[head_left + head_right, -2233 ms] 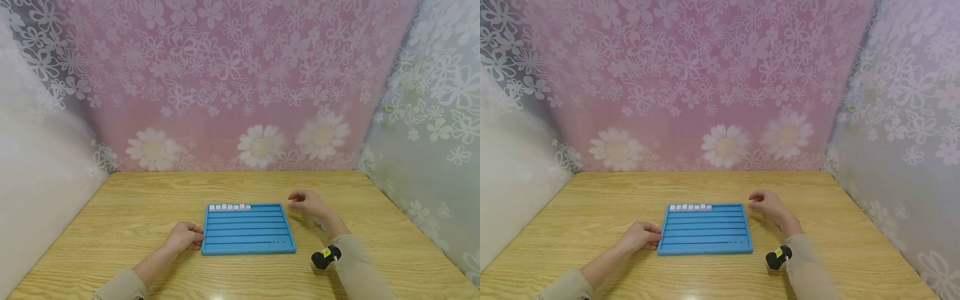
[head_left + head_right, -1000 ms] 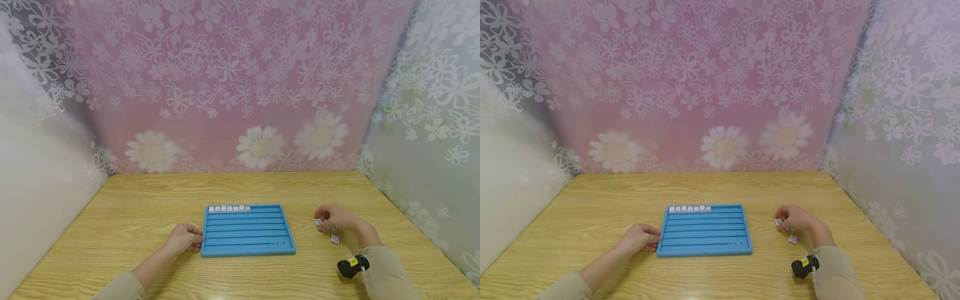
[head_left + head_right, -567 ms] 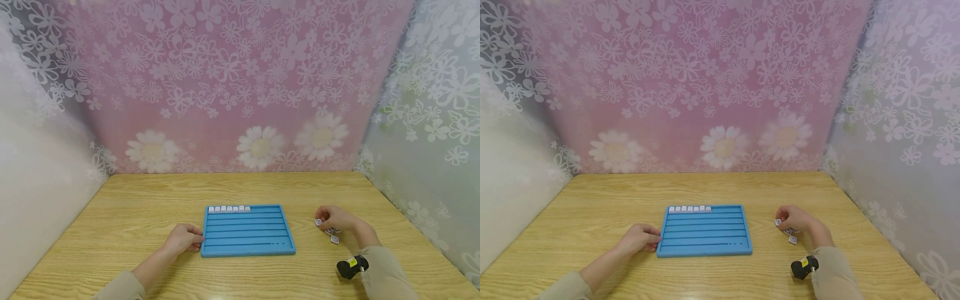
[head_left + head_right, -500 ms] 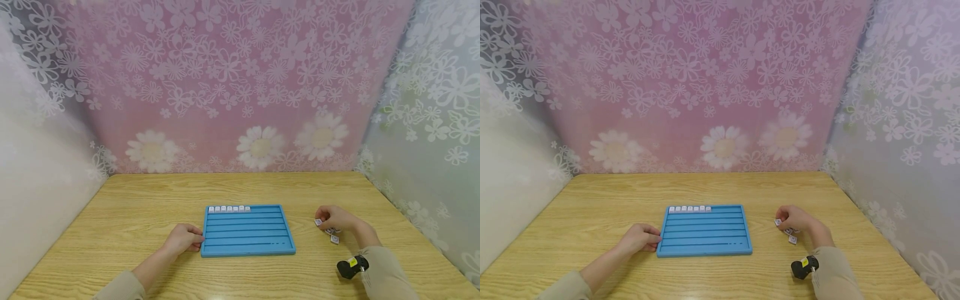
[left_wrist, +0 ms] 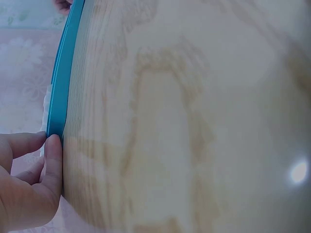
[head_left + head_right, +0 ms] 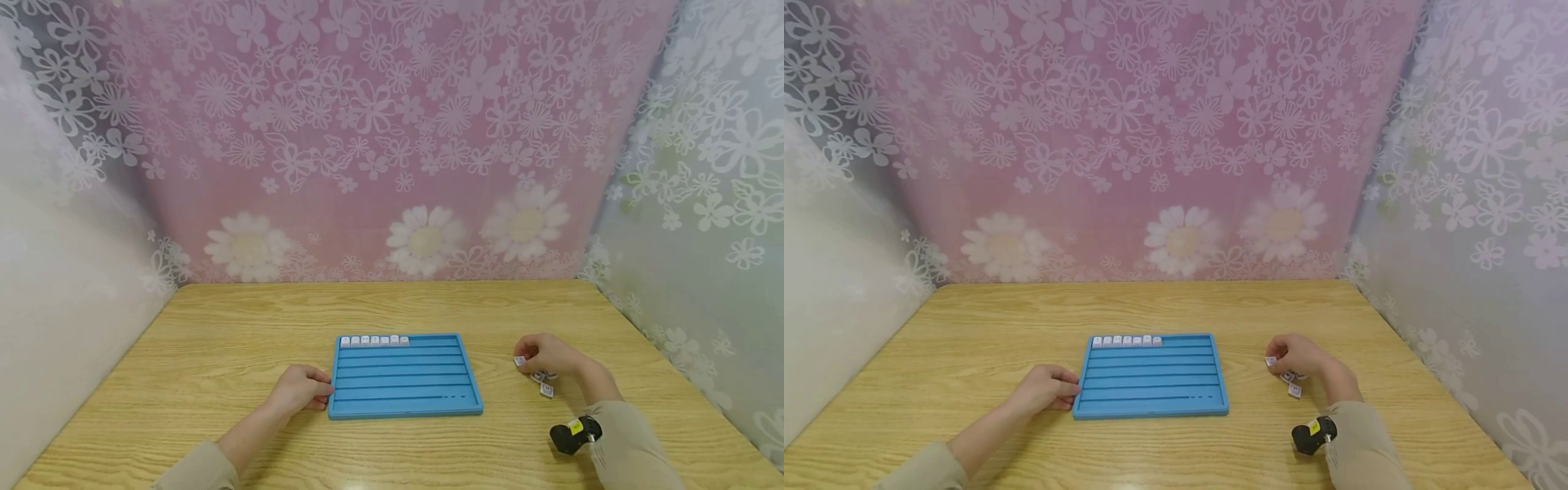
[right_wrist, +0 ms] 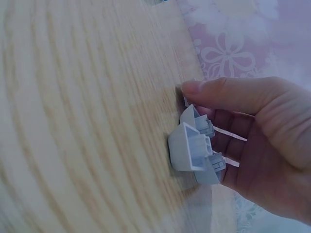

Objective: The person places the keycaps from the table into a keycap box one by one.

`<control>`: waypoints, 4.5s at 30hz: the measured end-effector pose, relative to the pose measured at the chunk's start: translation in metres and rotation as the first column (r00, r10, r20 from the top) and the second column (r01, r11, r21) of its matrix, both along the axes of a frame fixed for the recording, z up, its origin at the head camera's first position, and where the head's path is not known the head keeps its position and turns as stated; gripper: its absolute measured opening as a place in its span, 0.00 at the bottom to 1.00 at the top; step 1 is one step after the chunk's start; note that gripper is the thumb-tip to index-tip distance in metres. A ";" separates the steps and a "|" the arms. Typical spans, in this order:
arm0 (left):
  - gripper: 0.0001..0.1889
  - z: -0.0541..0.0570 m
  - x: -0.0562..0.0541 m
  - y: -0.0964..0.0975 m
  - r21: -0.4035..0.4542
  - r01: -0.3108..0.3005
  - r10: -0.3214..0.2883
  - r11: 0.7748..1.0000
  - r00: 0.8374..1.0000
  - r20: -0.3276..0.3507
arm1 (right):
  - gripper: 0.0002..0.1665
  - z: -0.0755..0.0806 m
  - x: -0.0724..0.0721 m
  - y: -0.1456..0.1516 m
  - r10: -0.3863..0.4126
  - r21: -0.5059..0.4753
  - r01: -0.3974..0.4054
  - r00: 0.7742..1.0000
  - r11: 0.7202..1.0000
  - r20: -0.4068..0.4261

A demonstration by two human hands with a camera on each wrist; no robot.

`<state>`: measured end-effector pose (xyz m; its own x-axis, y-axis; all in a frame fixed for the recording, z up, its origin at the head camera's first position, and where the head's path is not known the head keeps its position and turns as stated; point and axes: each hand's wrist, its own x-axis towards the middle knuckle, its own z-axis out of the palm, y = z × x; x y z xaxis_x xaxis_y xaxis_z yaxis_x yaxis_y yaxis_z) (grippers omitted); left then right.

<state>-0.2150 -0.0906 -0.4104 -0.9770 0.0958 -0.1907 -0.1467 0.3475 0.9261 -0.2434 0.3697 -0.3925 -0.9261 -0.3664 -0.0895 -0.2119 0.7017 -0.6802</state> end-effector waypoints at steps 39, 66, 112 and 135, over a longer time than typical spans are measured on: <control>0.06 0.001 0.000 0.001 -0.017 0.000 0.000 1.000 1.000 0.001 | 0.16 0.007 -0.005 -0.017 -0.099 -0.010 0.098 0.986 0.995 -0.132; 0.06 0.000 0.002 0.001 0.001 -0.006 0.006 1.000 1.000 -0.007 | 0.15 0.009 -0.010 -0.042 -0.044 -0.129 0.032 0.995 0.991 -0.090; 0.07 0.000 -0.001 0.000 -0.004 -0.009 0.009 1.000 1.000 0.008 | 0.14 0.003 -0.025 -0.098 -0.003 -0.169 -0.020 0.991 0.985 -0.136; 0.07 -0.001 -0.001 0.000 0.009 -0.017 0.017 1.000 1.000 0.003 | 0.06 0.003 -0.030 -0.125 0.040 -0.171 -0.057 0.994 0.984 -0.103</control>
